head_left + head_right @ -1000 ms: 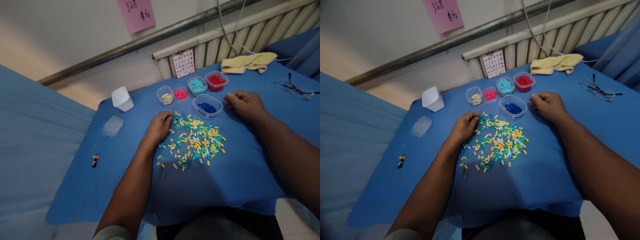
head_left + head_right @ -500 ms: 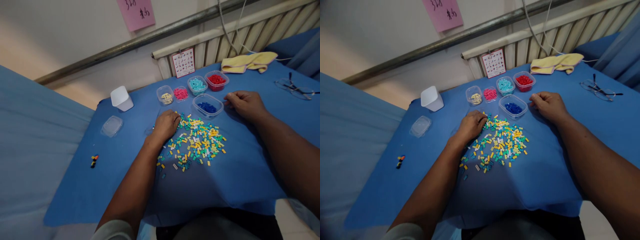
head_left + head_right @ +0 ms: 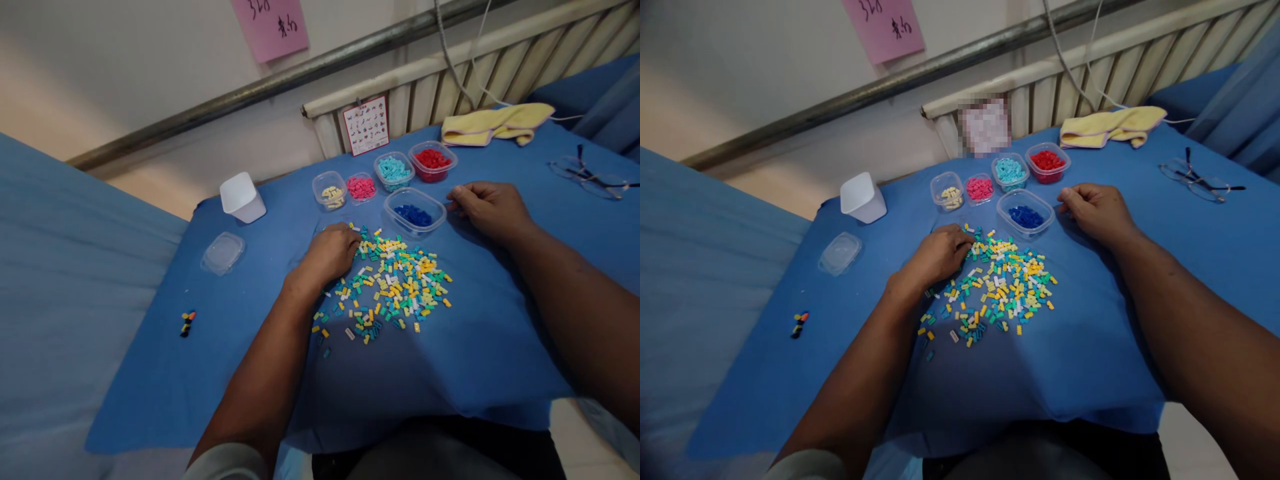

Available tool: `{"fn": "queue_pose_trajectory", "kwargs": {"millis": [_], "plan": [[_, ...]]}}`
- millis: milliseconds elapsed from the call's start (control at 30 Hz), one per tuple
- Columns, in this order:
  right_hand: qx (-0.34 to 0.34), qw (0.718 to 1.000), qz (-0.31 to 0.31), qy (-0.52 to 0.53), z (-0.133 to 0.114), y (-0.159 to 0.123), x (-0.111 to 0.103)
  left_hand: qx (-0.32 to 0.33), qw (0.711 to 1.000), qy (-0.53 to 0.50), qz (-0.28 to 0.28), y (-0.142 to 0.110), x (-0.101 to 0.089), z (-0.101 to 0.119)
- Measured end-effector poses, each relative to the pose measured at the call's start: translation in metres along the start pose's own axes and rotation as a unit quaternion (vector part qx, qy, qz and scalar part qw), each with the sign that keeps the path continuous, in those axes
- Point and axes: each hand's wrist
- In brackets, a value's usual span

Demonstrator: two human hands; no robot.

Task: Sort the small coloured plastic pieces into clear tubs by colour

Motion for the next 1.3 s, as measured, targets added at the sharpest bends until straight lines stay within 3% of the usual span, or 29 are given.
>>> {"fn": "queue_pose_trajectory", "kwargs": {"millis": [167, 367, 633, 900, 1033, 1200, 1300], "plan": [[-0.006, 1.000, -0.003, -0.003, 0.002, 0.001, -0.001, -0.013, 1.000, -0.012, 0.006, 0.000, 0.001, 0.000], [-0.011, 1.000, -0.002, -0.001, 0.004, 0.001, -0.001, -0.054, 0.990, -0.125, 0.026, -0.002, -0.002, -0.004], [-0.019, 1.000, -0.003, -0.006, 0.004, 0.003, 0.001, -0.034, 0.983, -0.178, -0.009, -0.003, -0.014, 0.021], [-0.011, 1.000, -0.014, -0.005, 0.003, 0.003, 0.000, 0.016, 0.956, -0.282, 0.073, 0.023, -0.014, 0.045], [-0.014, 1.000, -0.011, 0.003, 0.004, 0.003, 0.000, -0.008, 0.960, -0.269, 0.077, 0.008, -0.014, 0.028], [-0.013, 1.000, -0.010, 0.005, 0.008, 0.002, 0.000, -0.060, 0.969, -0.231, 0.066, -0.026, -0.006, -0.021], [-0.014, 1.000, -0.007, 0.006, 0.007, 0.002, 0.000, -0.109, 0.967, -0.213, 0.088, -0.045, 0.003, -0.051]]}}
Point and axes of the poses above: each hand's wrist, its own y-axis towards the middle knuckle, its own x-axis out of the palm, z = x × y, and after that the axes turned 11 degrees about -x, right-handed
